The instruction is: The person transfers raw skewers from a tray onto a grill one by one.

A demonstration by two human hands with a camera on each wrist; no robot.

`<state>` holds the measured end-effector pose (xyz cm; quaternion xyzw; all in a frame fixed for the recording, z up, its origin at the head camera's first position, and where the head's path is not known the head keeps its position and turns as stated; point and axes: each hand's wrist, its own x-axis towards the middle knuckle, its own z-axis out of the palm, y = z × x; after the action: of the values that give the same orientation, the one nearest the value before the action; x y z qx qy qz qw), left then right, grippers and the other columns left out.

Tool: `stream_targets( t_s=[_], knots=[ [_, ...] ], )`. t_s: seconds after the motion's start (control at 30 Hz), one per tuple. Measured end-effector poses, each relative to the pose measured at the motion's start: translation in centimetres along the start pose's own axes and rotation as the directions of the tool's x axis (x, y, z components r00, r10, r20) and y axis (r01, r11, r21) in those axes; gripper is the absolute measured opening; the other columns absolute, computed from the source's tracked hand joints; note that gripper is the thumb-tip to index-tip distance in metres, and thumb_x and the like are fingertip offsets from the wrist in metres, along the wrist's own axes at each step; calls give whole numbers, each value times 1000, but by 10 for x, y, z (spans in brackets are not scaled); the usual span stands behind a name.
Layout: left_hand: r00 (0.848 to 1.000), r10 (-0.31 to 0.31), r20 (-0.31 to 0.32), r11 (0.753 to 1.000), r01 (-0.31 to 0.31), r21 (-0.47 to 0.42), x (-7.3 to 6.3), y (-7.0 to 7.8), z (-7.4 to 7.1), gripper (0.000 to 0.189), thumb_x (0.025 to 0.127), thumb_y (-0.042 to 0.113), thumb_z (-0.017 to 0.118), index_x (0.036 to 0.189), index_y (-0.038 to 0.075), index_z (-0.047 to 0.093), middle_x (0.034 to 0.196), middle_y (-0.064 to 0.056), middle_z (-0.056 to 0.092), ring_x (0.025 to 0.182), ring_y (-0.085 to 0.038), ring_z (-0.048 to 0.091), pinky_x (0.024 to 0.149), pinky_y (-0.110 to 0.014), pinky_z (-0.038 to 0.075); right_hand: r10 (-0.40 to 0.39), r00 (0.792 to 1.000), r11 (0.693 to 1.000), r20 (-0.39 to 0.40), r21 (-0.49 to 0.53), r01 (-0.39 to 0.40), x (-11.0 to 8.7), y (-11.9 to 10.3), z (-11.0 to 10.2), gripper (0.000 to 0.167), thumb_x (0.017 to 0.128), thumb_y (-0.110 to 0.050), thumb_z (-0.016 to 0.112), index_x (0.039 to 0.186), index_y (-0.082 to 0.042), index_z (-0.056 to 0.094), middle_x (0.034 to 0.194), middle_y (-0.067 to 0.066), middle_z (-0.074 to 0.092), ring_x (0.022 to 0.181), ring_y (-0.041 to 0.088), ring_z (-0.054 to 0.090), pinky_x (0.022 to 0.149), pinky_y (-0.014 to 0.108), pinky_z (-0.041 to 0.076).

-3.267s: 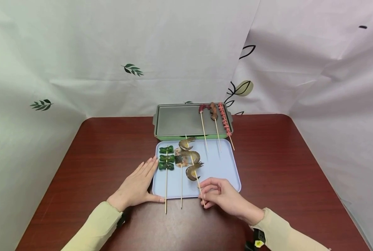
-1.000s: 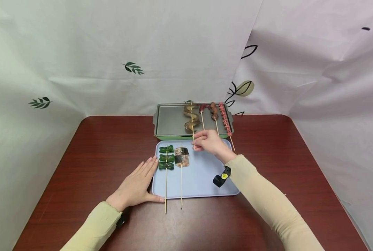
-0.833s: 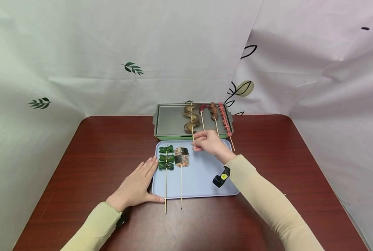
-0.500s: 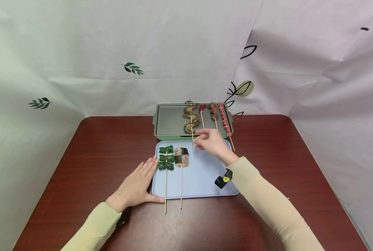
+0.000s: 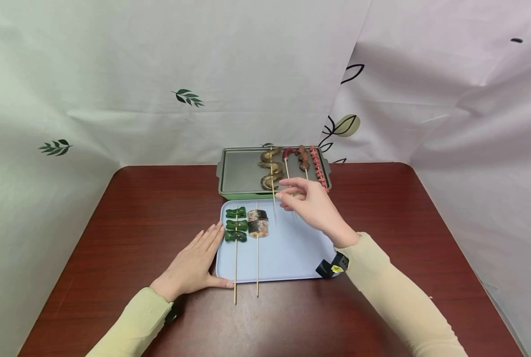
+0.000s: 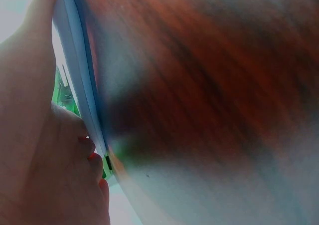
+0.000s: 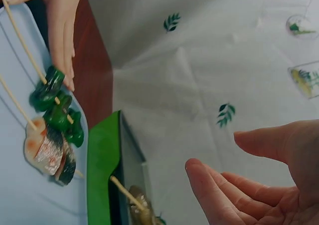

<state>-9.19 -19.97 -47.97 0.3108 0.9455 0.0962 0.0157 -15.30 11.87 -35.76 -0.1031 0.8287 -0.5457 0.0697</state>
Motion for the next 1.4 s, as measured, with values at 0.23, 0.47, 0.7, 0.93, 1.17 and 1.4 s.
stream_targets(
  t_s=[0.23,0.47,0.7,0.93,1.17,1.4],
  knots=[
    [1000,-10,23,1000,10,0,0,-1,1,135,71,90,58,158,-7,22,166,-22,16,152,-35,18,122,-48,18,-30,1000,999,5,-22,30,-17,-6,-3,41,96,-32,74,131,-12,67,112,0,73,92,14,73,83,41,58],
    [1000,-10,24,1000,10,4,0,0,0,136,71,90,58,158,-7,22,166,-22,16,152,-34,18,122,-48,18,-34,999,999,17,-32,35,-30,-7,-4,37,95,-29,74,129,-16,69,113,-3,73,98,13,71,85,41,57],
    [1000,-6,20,1000,5,6,0,0,0,135,72,90,58,158,-8,23,165,-23,17,152,-35,19,122,-48,18,-34,998,999,51,-1,34,-38,-3,0,39,95,-28,74,130,-12,68,115,-1,73,102,14,71,89,38,57],
    [1000,12,-16,1000,-12,2,-1,1,-1,133,72,88,61,156,-9,27,164,-25,22,150,-37,23,120,-50,22,-47,991,999,122,2,47,-46,9,9,45,97,-27,72,135,-4,65,125,9,69,108,20,69,91,38,57],
    [999,22,-35,1000,-22,2,-1,2,-2,132,73,87,62,155,-10,29,163,-25,24,149,-39,26,119,-52,25,22,978,999,207,28,-28,-55,27,24,48,98,-27,70,137,-1,62,127,14,68,113,24,67,95,39,55],
    [1000,10,-6,1000,-10,1,0,1,-2,132,73,89,58,157,-9,26,164,-24,22,150,-37,23,121,-50,22,69,951,988,301,109,-107,-62,53,45,55,100,-24,67,142,9,52,129,21,66,117,27,65,100,41,52]
  ],
)
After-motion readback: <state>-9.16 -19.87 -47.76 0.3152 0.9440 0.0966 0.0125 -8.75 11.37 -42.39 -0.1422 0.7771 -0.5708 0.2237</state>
